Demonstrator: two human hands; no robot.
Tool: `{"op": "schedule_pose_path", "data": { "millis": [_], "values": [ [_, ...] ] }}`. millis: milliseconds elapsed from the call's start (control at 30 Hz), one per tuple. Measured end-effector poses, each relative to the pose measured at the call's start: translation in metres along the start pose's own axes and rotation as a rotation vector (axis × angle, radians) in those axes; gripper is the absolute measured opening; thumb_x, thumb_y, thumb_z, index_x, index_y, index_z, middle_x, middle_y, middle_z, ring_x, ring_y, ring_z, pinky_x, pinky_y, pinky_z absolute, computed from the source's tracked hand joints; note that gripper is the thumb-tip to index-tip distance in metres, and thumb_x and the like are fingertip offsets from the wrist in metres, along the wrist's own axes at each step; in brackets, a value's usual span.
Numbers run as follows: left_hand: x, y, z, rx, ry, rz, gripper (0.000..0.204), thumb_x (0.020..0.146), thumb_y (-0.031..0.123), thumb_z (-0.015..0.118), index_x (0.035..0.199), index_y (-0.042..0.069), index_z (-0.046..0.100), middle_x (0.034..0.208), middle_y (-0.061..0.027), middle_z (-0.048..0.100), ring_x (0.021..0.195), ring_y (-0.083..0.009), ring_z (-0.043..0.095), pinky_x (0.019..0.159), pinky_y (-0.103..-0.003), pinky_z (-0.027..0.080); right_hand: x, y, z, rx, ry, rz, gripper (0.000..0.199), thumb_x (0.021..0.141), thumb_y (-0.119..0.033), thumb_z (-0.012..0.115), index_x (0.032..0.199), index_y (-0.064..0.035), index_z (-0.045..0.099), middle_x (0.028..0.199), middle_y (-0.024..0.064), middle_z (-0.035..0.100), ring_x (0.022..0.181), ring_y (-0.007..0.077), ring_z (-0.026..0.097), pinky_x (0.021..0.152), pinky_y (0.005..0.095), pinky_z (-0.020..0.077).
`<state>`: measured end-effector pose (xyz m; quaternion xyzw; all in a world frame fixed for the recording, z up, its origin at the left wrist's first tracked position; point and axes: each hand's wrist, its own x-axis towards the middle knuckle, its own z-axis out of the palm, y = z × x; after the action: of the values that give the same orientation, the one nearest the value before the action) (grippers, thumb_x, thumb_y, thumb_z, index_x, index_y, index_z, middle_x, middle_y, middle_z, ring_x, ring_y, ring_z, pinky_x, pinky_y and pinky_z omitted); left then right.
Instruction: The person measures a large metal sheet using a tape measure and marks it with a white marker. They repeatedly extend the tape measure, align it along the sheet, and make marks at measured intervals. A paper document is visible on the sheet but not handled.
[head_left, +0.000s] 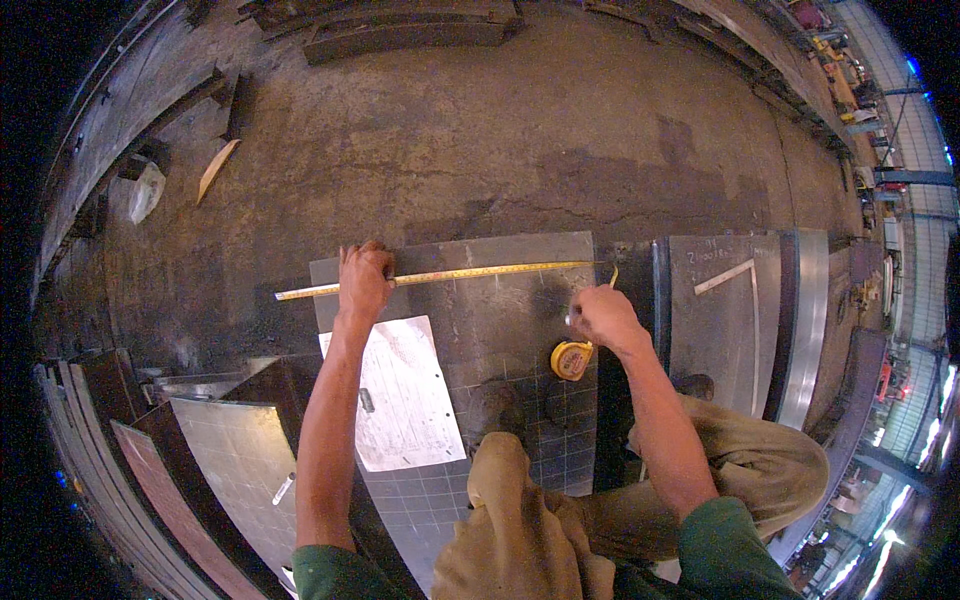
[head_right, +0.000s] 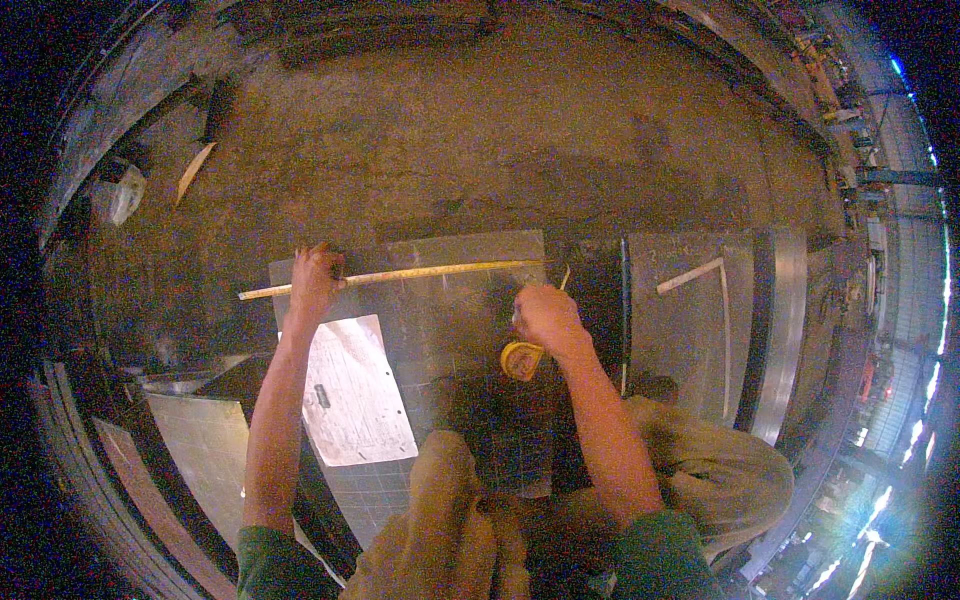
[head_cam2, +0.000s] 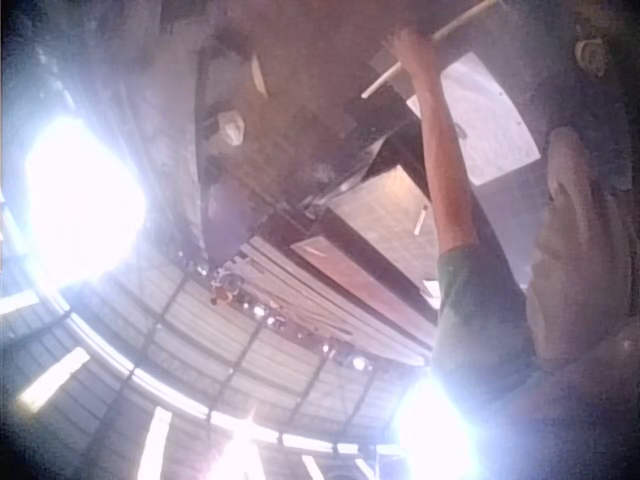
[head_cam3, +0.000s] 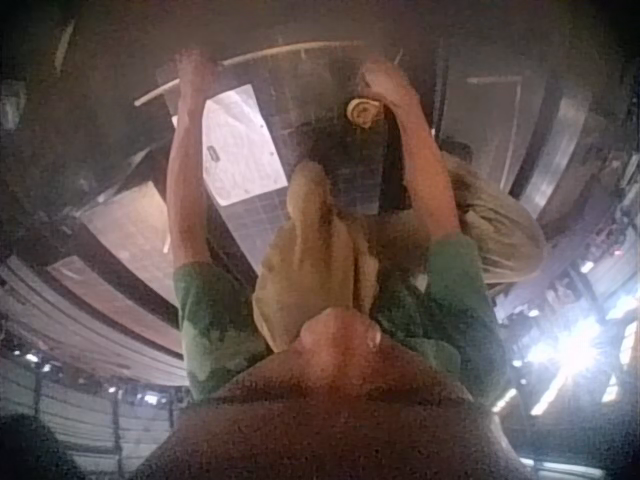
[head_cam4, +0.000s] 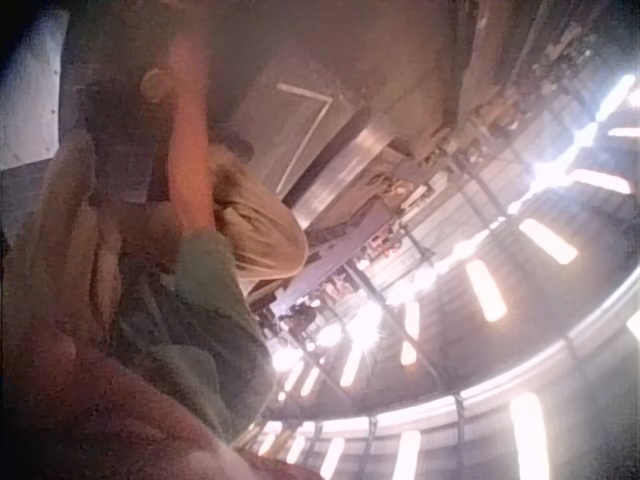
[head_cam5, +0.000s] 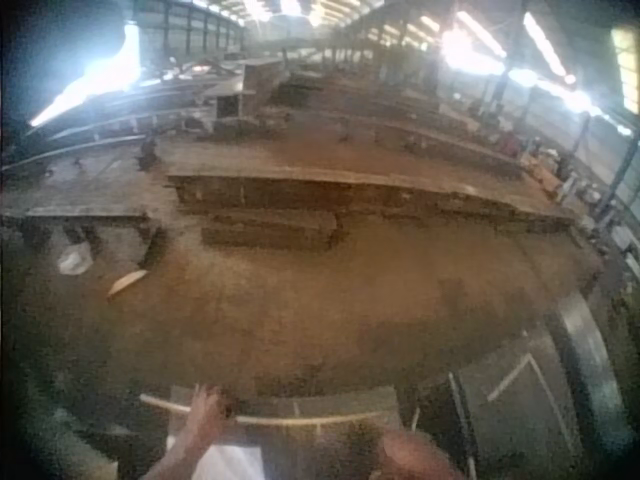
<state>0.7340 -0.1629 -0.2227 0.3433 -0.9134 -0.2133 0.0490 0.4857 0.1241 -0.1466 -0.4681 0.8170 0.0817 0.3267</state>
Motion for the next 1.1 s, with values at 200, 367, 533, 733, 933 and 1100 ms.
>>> {"op": "schedule_pose_path", "data": {
  "millis": [200, 367, 533, 733, 933, 1100],
  "values": [
    [0.005, 0.003, 0.001, -0.007, -0.046, 0.004, 0.014, 0.063, 0.003, 0.076, 0.068, 0.007, 0.063, 0.091, -0.0107, 0.062, 0.100, -0.0369, 0.058, 0.107, -0.057, 0.037, 0.023, -0.003, 0.032, 0.364, 0.554, 0.032, 0.020, 0.089, -0.025, 0.065, 0.089, -0.0060, 0.071, 0.086, 0.0204, 0.069, 0.081, 0.0417, 0.066, 0.073, 0.0488, 0.0525],
    [0.000, -0.001, -0.002, -0.047, -0.043, -0.010, 0.015, 0.062, 0.004, 0.077, 0.069, 0.006, 0.063, 0.093, -0.0112, 0.061, 0.100, -0.0373, 0.058, 0.107, -0.058, 0.037, 0.036, -0.024, 0.039, 0.448, 0.610, 0.089, 0.019, 0.088, -0.018, 0.067, 0.094, -0.0012, 0.074, 0.086, 0.0215, 0.069, 0.080, 0.0402, 0.067, 0.073, 0.0448, 0.0519],
    [0.001, -0.006, 0.003, -0.017, -0.044, -0.001, 0.016, 0.063, 0.003, 0.077, 0.069, 0.005, 0.062, 0.092, -0.0111, 0.062, 0.100, -0.0373, 0.058, 0.107, -0.058, 0.037, 0.041, -0.026, 0.041, 0.408, 0.631, 0.070, 0.020, 0.089, -0.019, 0.066, 0.092, -0.0013, 0.074, 0.085, 0.0221, 0.069, 0.080, 0.0409, 0.066, 0.072, 0.0459, 0.0523],
    [0.001, -0.004, 0.002, -0.037, -0.039, 0.002, 0.016, 0.064, 0.002, 0.076, 0.069, 0.005, 0.062, 0.091, -0.0114, 0.062, 0.100, -0.0375, 0.058, 0.107, -0.057, 0.037, 0.041, -0.026, 0.043, 0.403, 0.618, 0.065, 0.021, 0.089, -0.020, 0.065, 0.090, -0.0008, 0.074, 0.083, 0.0227, 0.069, 0.077, 0.0417, 0.066, 0.070, 0.0468, 0.0522],
    [0.001, 0.001, 0.000, -0.032, -0.036, -0.018, 0.016, 0.064, 0.002, 0.076, 0.068, 0.005, 0.061, 0.091, -0.0114, 0.062, 0.100, -0.0374, 0.058, 0.106, -0.057, 0.038, 0.040, -0.025, 0.044, 0.411, 0.627, 0.055, 0.022, 0.090, -0.020, 0.065, 0.090, 0.0001, 0.074, 0.082, 0.0234, 0.068, 0.076, 0.0417, 0.066, 0.069, 0.0473, 0.0516],
    [0.000, -0.001, -0.003, -0.040, -0.032, 0.000, 0.015, 0.064, 0.002, 0.076, 0.068, 0.005, 0.062, 0.091, -0.0117, 0.062, 0.100, -0.0376, 0.058, 0.105, -0.057, 0.038, 0.043, -0.028, 0.047, 0.357, 0.614, 0.067, 0.020, 0.088, -0.017, 0.064, 0.086, 0.0013, 0.070, 0.079, 0.0235, 0.066, 0.077, 0.0421, 0.064, 0.069, 0.0486, 0.0500]
  ]
}}
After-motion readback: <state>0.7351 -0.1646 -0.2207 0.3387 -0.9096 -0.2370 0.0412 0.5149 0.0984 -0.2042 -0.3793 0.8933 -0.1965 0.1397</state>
